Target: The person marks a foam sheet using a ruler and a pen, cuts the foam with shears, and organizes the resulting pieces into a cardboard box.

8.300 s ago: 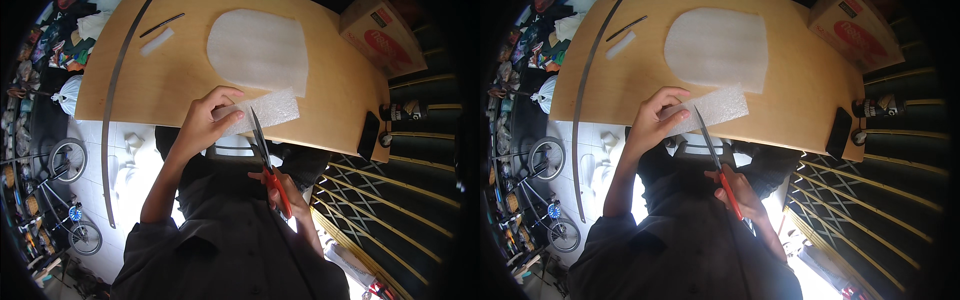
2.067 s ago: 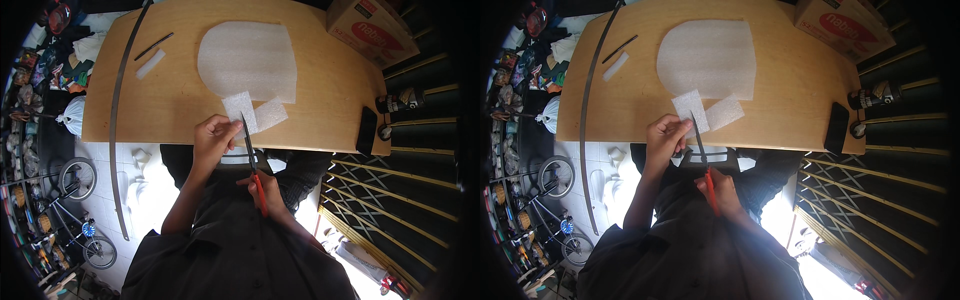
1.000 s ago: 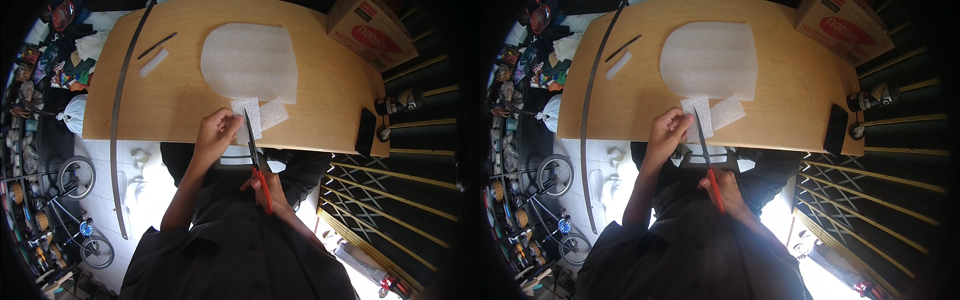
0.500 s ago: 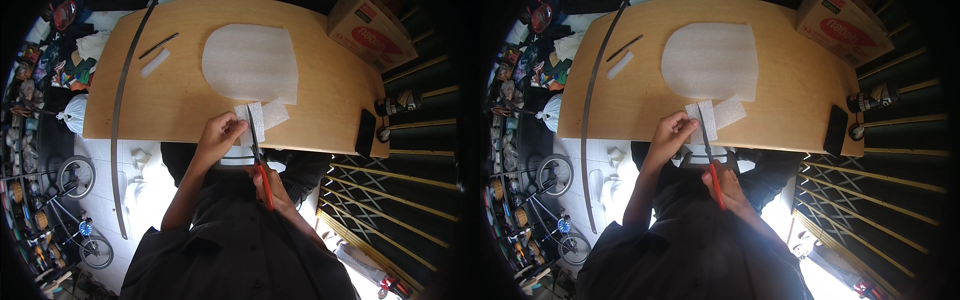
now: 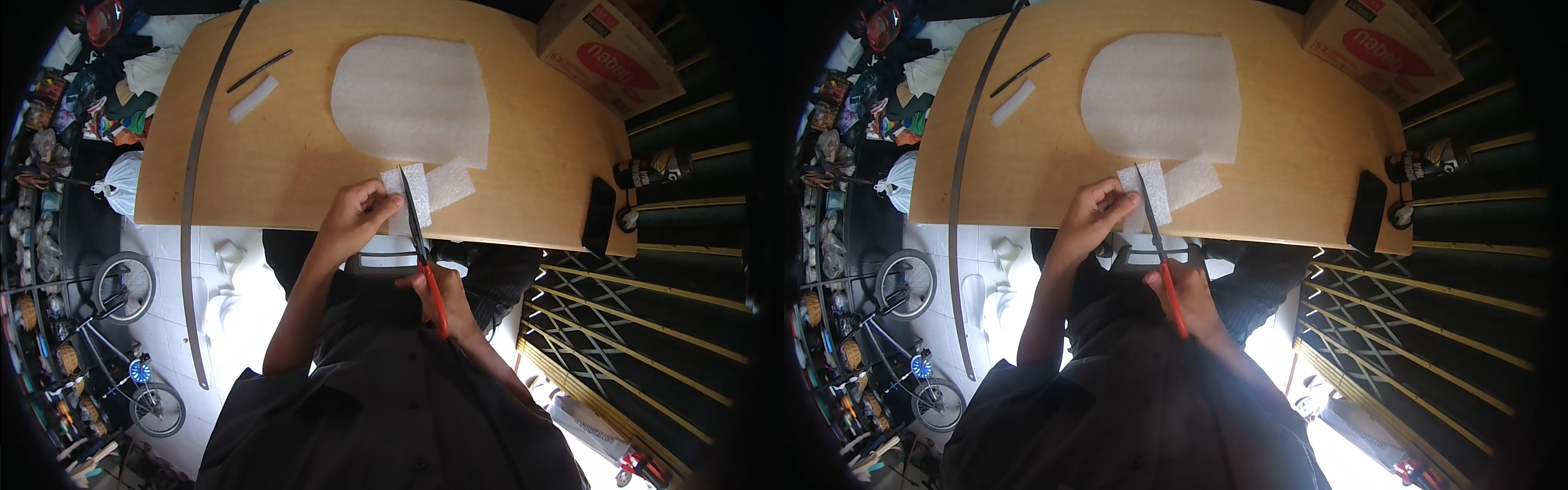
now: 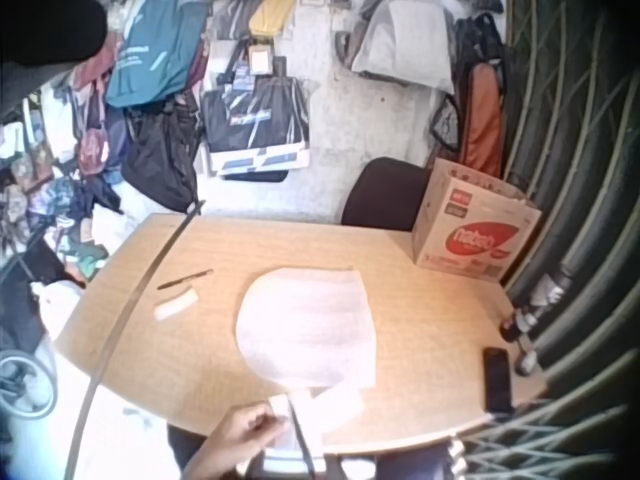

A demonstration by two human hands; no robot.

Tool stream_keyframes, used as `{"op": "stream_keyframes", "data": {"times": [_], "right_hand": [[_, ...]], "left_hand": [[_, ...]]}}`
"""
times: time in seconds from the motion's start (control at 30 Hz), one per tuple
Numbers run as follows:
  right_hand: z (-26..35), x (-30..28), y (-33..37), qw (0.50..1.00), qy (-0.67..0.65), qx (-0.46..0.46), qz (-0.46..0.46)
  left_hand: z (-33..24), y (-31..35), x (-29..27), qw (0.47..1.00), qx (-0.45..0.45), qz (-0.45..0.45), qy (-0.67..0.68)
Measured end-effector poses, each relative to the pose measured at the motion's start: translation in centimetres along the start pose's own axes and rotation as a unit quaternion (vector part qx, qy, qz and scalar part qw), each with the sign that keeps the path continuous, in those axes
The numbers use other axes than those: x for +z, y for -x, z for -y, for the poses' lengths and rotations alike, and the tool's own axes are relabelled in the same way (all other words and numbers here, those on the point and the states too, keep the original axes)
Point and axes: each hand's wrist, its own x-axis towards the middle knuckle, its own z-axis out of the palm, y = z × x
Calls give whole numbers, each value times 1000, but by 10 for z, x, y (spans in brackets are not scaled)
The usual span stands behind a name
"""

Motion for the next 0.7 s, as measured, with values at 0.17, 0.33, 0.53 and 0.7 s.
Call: {"op": "stream_keyframes", "data": {"times": [0.17, 0.33, 0.53, 0.7], "right_hand": [[7, -15, -7, 996, 12, 43, 80], [6, -18, -15, 992, 48, 35, 110], [3, -7, -19, 996, 81, -38, 29], [9, -7, -17, 996, 32, 39, 68]], "left_hand": [[-2, 1, -16, 996, -51, 31, -70], [-15, 1, -12, 999, -28, 12, -35], [-2, -6, -5, 997, 27, -72, -16], [-8, -8, -12, 995, 19, -51, -80]]}}
